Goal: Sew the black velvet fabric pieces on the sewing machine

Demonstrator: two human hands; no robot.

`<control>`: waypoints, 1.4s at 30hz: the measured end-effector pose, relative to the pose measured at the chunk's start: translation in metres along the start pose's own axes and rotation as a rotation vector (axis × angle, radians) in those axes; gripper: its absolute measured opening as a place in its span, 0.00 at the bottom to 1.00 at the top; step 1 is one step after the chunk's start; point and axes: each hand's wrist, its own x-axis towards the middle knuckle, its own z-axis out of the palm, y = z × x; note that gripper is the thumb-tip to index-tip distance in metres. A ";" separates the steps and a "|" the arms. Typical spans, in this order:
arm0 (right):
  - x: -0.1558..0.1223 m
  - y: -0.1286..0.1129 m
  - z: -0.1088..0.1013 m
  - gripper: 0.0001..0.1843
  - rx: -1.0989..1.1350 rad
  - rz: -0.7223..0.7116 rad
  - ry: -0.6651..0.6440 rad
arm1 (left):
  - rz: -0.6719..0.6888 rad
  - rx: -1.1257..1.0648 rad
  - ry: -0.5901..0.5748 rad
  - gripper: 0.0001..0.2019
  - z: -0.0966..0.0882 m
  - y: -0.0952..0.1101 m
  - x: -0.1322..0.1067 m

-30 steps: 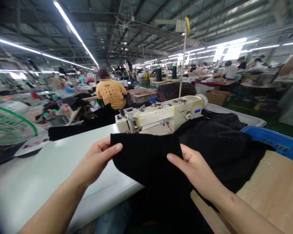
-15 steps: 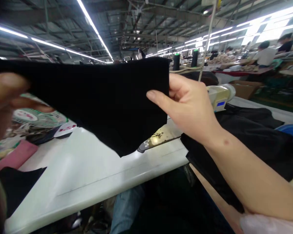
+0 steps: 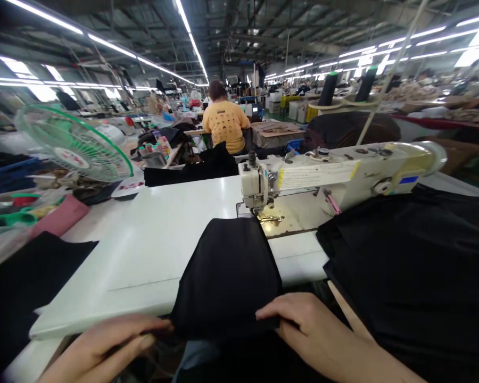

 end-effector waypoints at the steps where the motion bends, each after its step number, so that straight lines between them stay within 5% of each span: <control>1: 0.010 0.002 -0.001 0.14 0.033 0.054 0.007 | -0.024 -0.038 -0.004 0.11 -0.004 0.006 0.015; 4: 0.049 0.012 -0.004 0.11 0.075 0.185 0.129 | -0.094 -0.100 0.031 0.13 -0.015 0.015 0.067; 7: 0.096 0.032 -0.005 0.11 -0.024 0.227 0.321 | -0.152 -0.101 0.059 0.13 -0.014 0.004 0.127; 12: 0.151 0.064 0.005 0.06 -0.159 0.267 0.499 | -0.213 0.152 0.125 0.03 0.011 -0.035 0.217; 16: 0.169 0.077 0.017 0.03 -0.199 0.325 0.551 | -0.215 0.134 0.144 0.05 0.033 -0.052 0.250; 20: 0.167 0.080 0.020 0.02 -0.151 0.302 0.570 | -0.201 0.046 0.140 0.09 0.043 -0.049 0.243; 25: 0.126 0.067 0.011 0.11 -0.002 0.200 0.582 | -0.194 -0.109 0.239 0.04 0.043 -0.029 0.194; 30: 0.077 0.050 -0.005 0.18 0.300 0.210 0.602 | -0.131 -0.833 0.257 0.11 0.036 -0.003 0.153; 36: 0.060 0.053 -0.016 0.28 0.436 0.453 0.783 | -0.165 -1.168 0.232 0.09 0.031 0.023 0.141; 42: 0.061 0.058 -0.020 0.21 0.444 0.327 0.854 | -0.207 -1.288 0.168 0.14 0.027 0.033 0.138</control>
